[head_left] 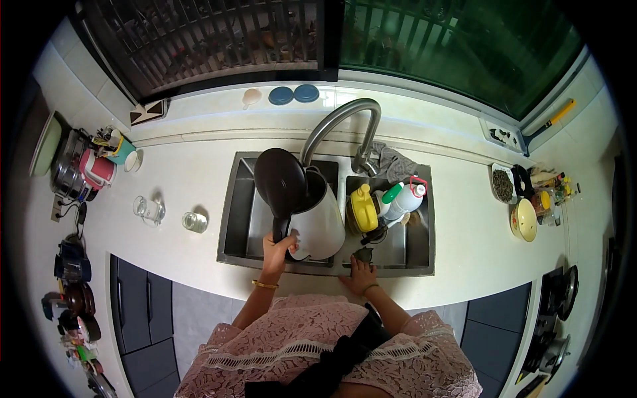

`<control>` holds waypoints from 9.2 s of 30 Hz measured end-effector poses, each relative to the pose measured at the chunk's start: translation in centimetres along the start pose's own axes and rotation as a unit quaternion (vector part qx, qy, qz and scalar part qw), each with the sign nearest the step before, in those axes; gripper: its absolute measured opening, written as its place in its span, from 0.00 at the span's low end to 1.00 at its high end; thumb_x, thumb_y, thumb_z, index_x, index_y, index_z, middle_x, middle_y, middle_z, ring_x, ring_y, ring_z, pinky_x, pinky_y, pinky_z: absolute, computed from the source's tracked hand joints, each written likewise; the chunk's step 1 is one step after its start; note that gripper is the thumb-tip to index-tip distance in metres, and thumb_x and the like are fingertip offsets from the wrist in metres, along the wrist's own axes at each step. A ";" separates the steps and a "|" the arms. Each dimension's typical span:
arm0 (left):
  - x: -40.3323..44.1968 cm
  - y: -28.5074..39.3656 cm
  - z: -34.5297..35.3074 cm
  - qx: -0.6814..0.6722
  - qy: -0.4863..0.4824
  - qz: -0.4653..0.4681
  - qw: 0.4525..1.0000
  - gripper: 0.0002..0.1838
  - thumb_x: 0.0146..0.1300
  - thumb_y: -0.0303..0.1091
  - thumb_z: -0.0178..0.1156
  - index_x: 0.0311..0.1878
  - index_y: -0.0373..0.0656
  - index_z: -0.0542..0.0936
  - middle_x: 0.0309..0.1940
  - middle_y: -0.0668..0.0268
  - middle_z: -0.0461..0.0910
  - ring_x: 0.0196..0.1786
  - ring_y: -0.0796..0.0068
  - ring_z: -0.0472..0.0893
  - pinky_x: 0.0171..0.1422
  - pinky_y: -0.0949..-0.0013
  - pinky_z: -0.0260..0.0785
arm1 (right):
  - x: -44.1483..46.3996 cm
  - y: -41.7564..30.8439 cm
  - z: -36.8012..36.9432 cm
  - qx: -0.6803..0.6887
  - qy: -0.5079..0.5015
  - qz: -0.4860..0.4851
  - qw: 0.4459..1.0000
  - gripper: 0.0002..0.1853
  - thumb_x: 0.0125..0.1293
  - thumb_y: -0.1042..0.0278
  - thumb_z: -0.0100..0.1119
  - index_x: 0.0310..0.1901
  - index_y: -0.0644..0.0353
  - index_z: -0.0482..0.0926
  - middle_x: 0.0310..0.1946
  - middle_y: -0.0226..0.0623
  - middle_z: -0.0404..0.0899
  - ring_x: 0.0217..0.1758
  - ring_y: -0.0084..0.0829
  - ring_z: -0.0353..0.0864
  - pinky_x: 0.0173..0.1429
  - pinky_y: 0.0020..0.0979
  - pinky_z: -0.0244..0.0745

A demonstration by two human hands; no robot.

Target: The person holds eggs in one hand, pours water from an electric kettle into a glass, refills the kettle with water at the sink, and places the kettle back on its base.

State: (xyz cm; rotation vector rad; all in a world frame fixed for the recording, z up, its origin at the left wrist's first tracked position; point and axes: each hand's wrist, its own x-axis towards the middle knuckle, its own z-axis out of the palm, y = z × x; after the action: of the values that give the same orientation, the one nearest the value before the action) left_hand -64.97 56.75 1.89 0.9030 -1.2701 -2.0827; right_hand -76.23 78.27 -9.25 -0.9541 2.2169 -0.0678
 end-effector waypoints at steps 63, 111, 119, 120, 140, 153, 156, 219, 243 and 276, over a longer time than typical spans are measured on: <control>-0.3 0.3 -2.6 0.085 0.052 0.059 0.993 0.03 0.43 0.20 0.51 0.23 0.33 0.74 0.14 0.69 0.70 0.16 0.85 0.65 0.22 0.81 0.56 | 0.1 0.2 0.8 -0.032 0.064 -0.024 0.997 0.39 0.56 0.41 0.48 0.62 0.58 0.52 0.57 0.43 0.60 0.60 0.40 0.57 0.60 0.50 0.47; -10.9 6.6 -6.6 0.211 0.072 0.133 0.966 0.15 0.34 0.28 0.61 0.31 0.35 0.77 0.21 0.74 0.72 0.25 0.86 0.68 0.27 0.78 0.60 | -5.8 -13.6 -20.8 0.337 0.277 -0.480 0.761 0.22 0.58 0.69 0.45 0.55 0.67 0.63 0.56 0.46 0.65 0.60 0.39 0.62 0.61 0.37 0.55; -9.6 4.3 -5.8 0.086 0.063 0.097 0.990 0.10 0.39 0.22 0.61 0.29 0.35 0.76 0.20 0.75 0.72 0.25 0.87 0.69 0.27 0.78 0.60 | -8.7 -18.3 -21.2 -0.164 0.288 -0.470 0.818 0.28 0.61 0.55 0.39 0.59 0.64 0.59 0.62 0.41 0.56 0.67 0.42 0.50 0.67 0.49 0.27; -9.5 4.1 -5.9 0.080 0.068 0.104 0.989 0.09 0.39 0.22 0.61 0.28 0.35 0.76 0.20 0.75 0.72 0.25 0.86 0.69 0.27 0.78 0.61 | -7.7 -17.6 -20.4 -0.150 0.250 -0.462 0.838 0.28 0.60 0.58 0.39 0.60 0.65 0.58 0.62 0.42 0.56 0.67 0.42 0.50 0.67 0.49 0.27; -15.5 11.3 -26.1 0.073 0.154 0.184 0.968 0.09 0.39 0.22 0.61 0.28 0.33 0.76 0.19 0.72 0.72 0.26 0.87 0.69 0.28 0.78 0.62 | -2.2 -32.9 -8.9 0.533 0.232 -0.331 0.743 0.10 0.65 0.68 0.40 0.36 0.65 0.70 0.33 0.36 0.73 0.41 0.26 0.71 0.48 0.26 0.64; -21.5 19.0 -48.7 0.038 0.425 0.208 0.880 0.07 0.40 0.25 0.62 0.24 0.37 0.74 0.16 0.78 0.67 0.22 0.88 0.64 0.24 0.79 0.56 | 4.6 -56.5 3.6 0.415 0.028 -0.364 0.833 0.09 0.64 0.66 0.46 0.32 0.60 0.72 0.31 0.31 0.76 0.35 0.20 0.73 0.36 0.23 0.68; -20.7 20.1 -53.5 0.027 0.475 0.229 0.849 0.07 0.41 0.24 0.61 0.26 0.36 0.75 0.17 0.78 0.66 0.21 0.89 0.63 0.23 0.81 0.53 | 6.8 -61.8 5.7 0.410 -0.026 -0.360 0.838 0.09 0.64 0.66 0.46 0.33 0.62 0.73 0.30 0.31 0.76 0.34 0.21 0.73 0.37 0.24 0.69; -3.6 39.4 -99.3 -0.003 0.607 0.173 0.775 0.07 0.39 0.21 0.58 0.25 0.38 0.73 0.18 0.73 0.70 0.19 0.88 0.66 0.22 0.83 0.57 | 36.8 -130.4 24.9 -0.318 -0.186 -0.632 0.682 0.24 0.62 0.65 0.43 0.59 0.63 0.58 0.62 0.45 0.55 0.62 0.39 0.56 0.65 0.36 0.49; 6.8 40.1 -108.1 0.042 0.638 0.308 0.705 0.03 0.48 0.22 0.57 0.22 0.37 0.72 0.15 0.71 0.70 0.16 0.85 0.66 0.22 0.81 0.56 | 37.2 -123.3 27.7 0.204 -0.179 -0.454 0.849 0.23 0.61 0.69 0.46 0.59 0.60 0.60 0.56 0.40 0.66 0.57 0.34 0.66 0.56 0.28 0.64; 10.0 35.5 -109.3 0.085 0.714 0.266 0.643 0.08 0.40 0.23 0.61 0.21 0.38 0.69 0.14 0.77 0.64 0.18 0.88 0.62 0.21 0.80 0.55 | 35.9 -119.0 27.2 0.229 -0.138 -0.456 0.849 0.16 0.60 0.74 0.48 0.51 0.61 0.69 0.46 0.41 0.75 0.49 0.32 0.75 0.44 0.25 0.70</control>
State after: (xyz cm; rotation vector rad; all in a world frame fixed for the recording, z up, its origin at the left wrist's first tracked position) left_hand 15.98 -25.11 -5.04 1.4859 -0.5973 -0.3273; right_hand -2.88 -25.60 -14.17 -1.5223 1.2250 -0.8010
